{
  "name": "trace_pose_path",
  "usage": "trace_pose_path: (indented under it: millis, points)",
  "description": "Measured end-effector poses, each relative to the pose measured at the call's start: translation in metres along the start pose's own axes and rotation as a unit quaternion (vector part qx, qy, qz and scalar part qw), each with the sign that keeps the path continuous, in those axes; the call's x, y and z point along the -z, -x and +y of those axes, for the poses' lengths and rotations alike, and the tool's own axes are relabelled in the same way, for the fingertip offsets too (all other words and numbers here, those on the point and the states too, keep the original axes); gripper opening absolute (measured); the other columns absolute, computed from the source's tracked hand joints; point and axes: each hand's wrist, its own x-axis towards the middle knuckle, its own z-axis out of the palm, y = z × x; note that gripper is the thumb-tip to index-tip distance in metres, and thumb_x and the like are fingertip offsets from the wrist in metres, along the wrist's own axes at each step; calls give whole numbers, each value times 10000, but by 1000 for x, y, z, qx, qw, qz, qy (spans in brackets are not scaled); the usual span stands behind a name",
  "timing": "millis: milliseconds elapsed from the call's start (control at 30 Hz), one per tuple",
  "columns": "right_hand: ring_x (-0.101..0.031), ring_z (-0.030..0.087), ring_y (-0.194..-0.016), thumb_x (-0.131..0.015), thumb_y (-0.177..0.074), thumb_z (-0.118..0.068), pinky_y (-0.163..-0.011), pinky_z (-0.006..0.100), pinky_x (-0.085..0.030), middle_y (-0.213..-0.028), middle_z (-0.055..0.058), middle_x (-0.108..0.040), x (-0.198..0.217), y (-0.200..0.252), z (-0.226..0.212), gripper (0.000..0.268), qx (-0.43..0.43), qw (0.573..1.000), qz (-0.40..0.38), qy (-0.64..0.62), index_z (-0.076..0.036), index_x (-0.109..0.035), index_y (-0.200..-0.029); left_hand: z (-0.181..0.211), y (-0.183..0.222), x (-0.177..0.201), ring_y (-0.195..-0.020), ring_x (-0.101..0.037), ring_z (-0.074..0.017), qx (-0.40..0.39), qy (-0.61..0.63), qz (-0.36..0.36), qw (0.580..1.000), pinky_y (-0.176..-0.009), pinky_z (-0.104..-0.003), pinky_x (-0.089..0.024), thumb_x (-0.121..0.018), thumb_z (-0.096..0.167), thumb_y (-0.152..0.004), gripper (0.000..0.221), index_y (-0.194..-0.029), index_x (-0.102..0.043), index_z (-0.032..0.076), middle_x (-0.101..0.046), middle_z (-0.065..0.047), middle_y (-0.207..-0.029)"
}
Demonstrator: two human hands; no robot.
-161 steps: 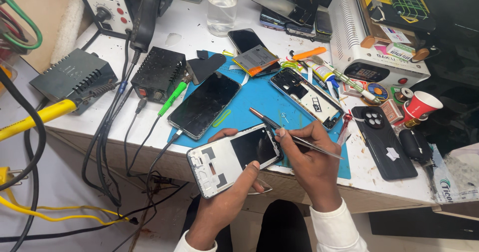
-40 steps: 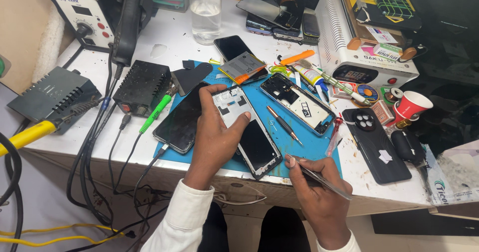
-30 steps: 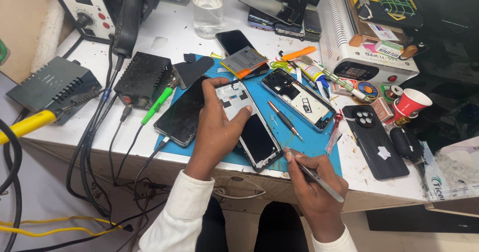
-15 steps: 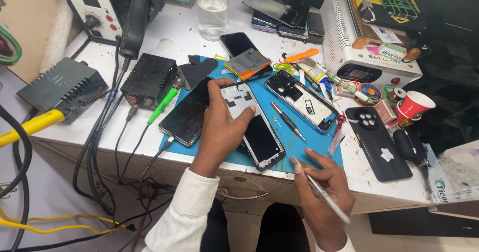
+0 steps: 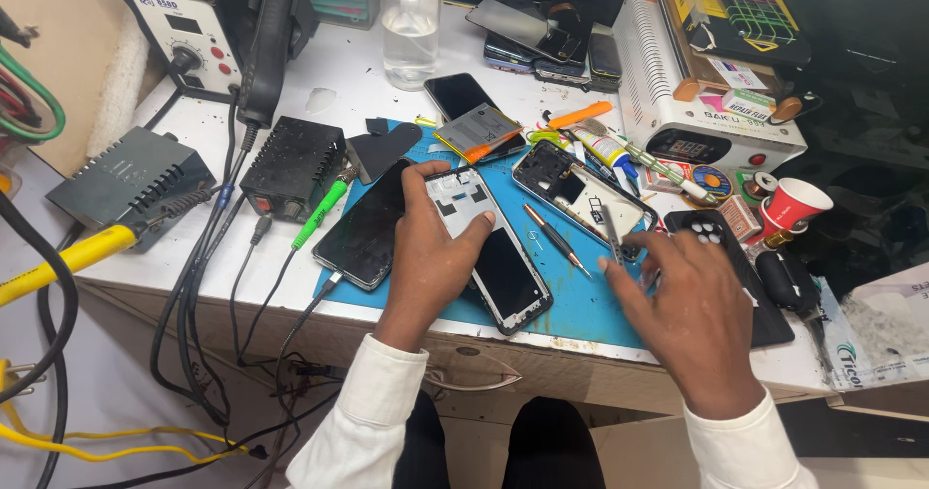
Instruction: The person cleans the interior edges of a phone frame and battery compartment using a small tool, scraping away adhesive residue before placing the frame down on the bench.
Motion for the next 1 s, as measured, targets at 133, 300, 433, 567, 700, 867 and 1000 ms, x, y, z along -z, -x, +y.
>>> trace_pose_path:
  millis: [133,300,433,567,700,867,1000]
  points:
    - [-623,273,-809,-793,-807,-328,-706,411,-506,-774,79,-653,-10,-11,-8,230,95,995,5,-24,-142,-804,-942,0,-1,1,-979,-790,-238,15,-7,-8,1000,-823,-344,-633,-734,69,-834,601,-1320,-381,89,-753,-163,-1098]
    - [-663,278,-799,-777,-818,-302,-689,422,-520,-786,79,-676,-31,-26,-15,212,88,996,-10,-24,-111,-788,-909,4,0,1,-980,-794,-245,0,2,0,1000,-817,-348,-634,-738,58,-831,594,-1310,-387,82,-763,-170,-1089]
    - [-690,307,-748,-741,-882,-277,-677,444,-529,-837,94,-715,-31,-27,-9,201,71,995,-48,-41,-82,-779,-913,2,0,1,-975,-790,-236,8,-1,-4,1000,-830,-344,-621,-745,56,-834,597,-1314,-392,88,-765,-168,-1085]
    - [-691,311,-713,-789,-813,-334,-643,448,-526,-790,118,-714,-30,-29,-11,258,80,992,-70,-62,-82,-791,-869,1,-1,-1,-978,-790,-216,14,-1,-2,1000,-824,-335,-629,-744,51,-828,589,-1303,-397,85,-765,-154,-1083]
    - [-699,273,-626,-778,-822,-300,-600,397,-534,-710,135,-722,-23,-29,-13,248,28,991,-102,-81,-70,-781,-912,4,1,0,-978,-789,-217,3,-1,-1,1000,-827,-336,-625,-744,42,-833,586,-1302,-396,79,-767,-154,-1077]
    - [-630,220,-595,-754,-883,-128,-546,336,-495,-690,173,-718,-16,-5,22,207,-107,904,-112,-399,19,-741,-1028,7,0,-1,-952,-794,-210,35,-5,-7,999,-814,-328,-630,-741,45,-828,591,-1305,-394,86,-768,-143,-1064]
    - [-758,187,-777,-667,-895,-29,-713,347,-650,-855,136,-751,-28,18,43,203,-57,806,-59,-587,28,-607,-1080,8,1,0,-951,-795,-213,31,0,-7,1000,-810,-331,-632,-735,45,-832,588,-1306,-389,83,-770,-150,-1061]
